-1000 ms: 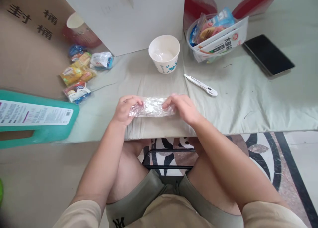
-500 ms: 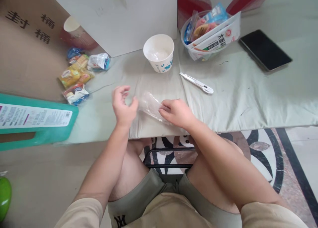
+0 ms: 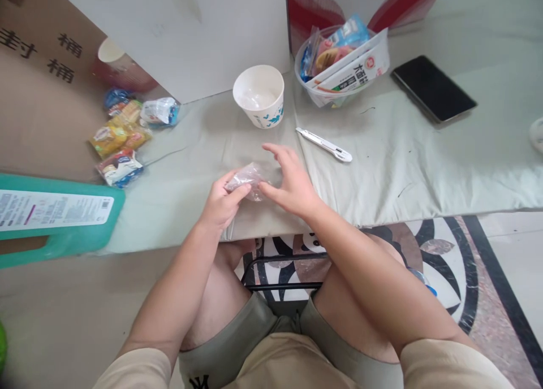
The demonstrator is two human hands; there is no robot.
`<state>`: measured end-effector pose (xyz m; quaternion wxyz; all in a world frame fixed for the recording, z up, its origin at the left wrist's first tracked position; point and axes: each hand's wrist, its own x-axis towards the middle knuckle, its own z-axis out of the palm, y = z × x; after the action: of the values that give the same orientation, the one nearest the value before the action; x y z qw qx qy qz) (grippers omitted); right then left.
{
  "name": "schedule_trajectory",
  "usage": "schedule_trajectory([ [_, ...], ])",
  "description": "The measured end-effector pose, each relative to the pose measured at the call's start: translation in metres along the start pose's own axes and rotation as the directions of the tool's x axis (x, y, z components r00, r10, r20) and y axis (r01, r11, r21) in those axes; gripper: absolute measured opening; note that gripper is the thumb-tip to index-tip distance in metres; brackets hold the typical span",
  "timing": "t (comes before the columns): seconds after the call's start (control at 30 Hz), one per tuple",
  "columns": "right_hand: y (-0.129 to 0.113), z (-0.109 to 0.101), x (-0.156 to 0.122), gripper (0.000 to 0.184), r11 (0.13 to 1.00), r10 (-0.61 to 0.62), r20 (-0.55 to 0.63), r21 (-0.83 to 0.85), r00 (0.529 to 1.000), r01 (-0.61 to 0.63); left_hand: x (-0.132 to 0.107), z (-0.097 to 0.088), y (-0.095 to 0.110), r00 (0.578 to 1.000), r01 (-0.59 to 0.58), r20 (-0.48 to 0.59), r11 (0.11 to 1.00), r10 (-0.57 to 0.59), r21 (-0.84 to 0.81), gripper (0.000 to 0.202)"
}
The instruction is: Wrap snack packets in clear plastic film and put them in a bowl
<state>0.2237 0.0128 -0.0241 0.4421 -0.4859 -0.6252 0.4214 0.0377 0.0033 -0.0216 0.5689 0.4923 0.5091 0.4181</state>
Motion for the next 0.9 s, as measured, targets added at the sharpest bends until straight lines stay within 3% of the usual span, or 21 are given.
schedule_trajectory([
  [0.13, -0.003, 0.002, 0.007, 0.027, 0.975, 0.120, 0.255, 0.150, 0.960, -0.162, 0.003, -0.004, 0.002, 0.996, -0.048, -0.077, 0.997, 0.053, 0.062, 0.040],
  [0.23, -0.010, 0.001, 0.009, 0.022, 0.977, 0.134, 0.160, 0.146, 0.978, -0.158, 0.003, -0.010, 0.001, 0.986, -0.055, -0.149, 0.984, 0.080, 0.170, 0.036],
  [0.3, -0.014, -0.001, 0.010, 0.021, 0.986, 0.131, 0.058, 0.099, 0.990, -0.137, 0.004, -0.014, 0.005, 0.951, -0.095, -0.264, 0.964, 0.162, 0.250, 0.032],
  [0.33, -0.014, -0.003, 0.010, 0.020, 0.988, 0.130, 0.027, 0.076, 0.991, -0.132, 0.005, -0.016, 0.009, 0.912, -0.131, -0.336, 0.942, 0.237, 0.309, 0.030],
  [0.4, -0.015, -0.006, 0.011, 0.018, 0.990, 0.127, 0.015, 0.053, 0.992, -0.128, 0.012, -0.017, 0.026, 0.783, -0.216, -0.443, 0.859, 0.436, 0.464, 0.026],
  [0.47, -0.014, -0.008, 0.011, 0.018, 0.991, 0.122, 0.027, 0.048, 0.992, -0.123, 0.027, -0.012, 0.053, 0.649, -0.291, -0.425, 0.723, 0.630, 0.627, 0.026],
  [0.5, -0.013, -0.009, 0.012, 0.018, 0.992, 0.115, 0.032, 0.047, 0.993, -0.117, 0.039, -0.007, 0.068, 0.625, -0.314, -0.351, 0.636, 0.697, 0.705, 0.026],
  [0.53, -0.012, -0.009, 0.012, 0.018, 0.993, 0.108, 0.034, 0.050, 0.994, -0.109, 0.054, -0.001, 0.084, 0.628, -0.333, -0.256, 0.551, 0.735, 0.765, 0.028],
  [0.6, -0.012, -0.009, 0.013, 0.018, 0.993, 0.093, 0.038, 0.063, 0.995, -0.095, 0.091, 0.012, 0.110, 0.690, -0.326, -0.084, 0.412, 0.719, 0.851, 0.033],
  [0.7, -0.012, -0.009, 0.016, 0.015, 0.994, 0.080, 0.040, 0.076, 0.996, -0.083, 0.156, 0.032, 0.128, 0.853, -0.293, 0.106, 0.301, 0.511, 0.908, 0.035],
  [0.8, -0.013, -0.010, 0.020, 0.013, 0.994, 0.084, 0.048, 0.068, 0.995, -0.087, 0.206, 0.047, 0.121, 0.963, -0.142, 0.093, 0.186, 0.251, 0.972, 0.035],
  [0.9, -0.015, -0.012, 0.023, 0.012, 0.993, 0.096, 0.076, 0.059, 0.992, -0.101, 0.232, 0.054, 0.106, 0.994, -0.065, 0.057, 0.082, 0.093, 0.994, 0.032],
])
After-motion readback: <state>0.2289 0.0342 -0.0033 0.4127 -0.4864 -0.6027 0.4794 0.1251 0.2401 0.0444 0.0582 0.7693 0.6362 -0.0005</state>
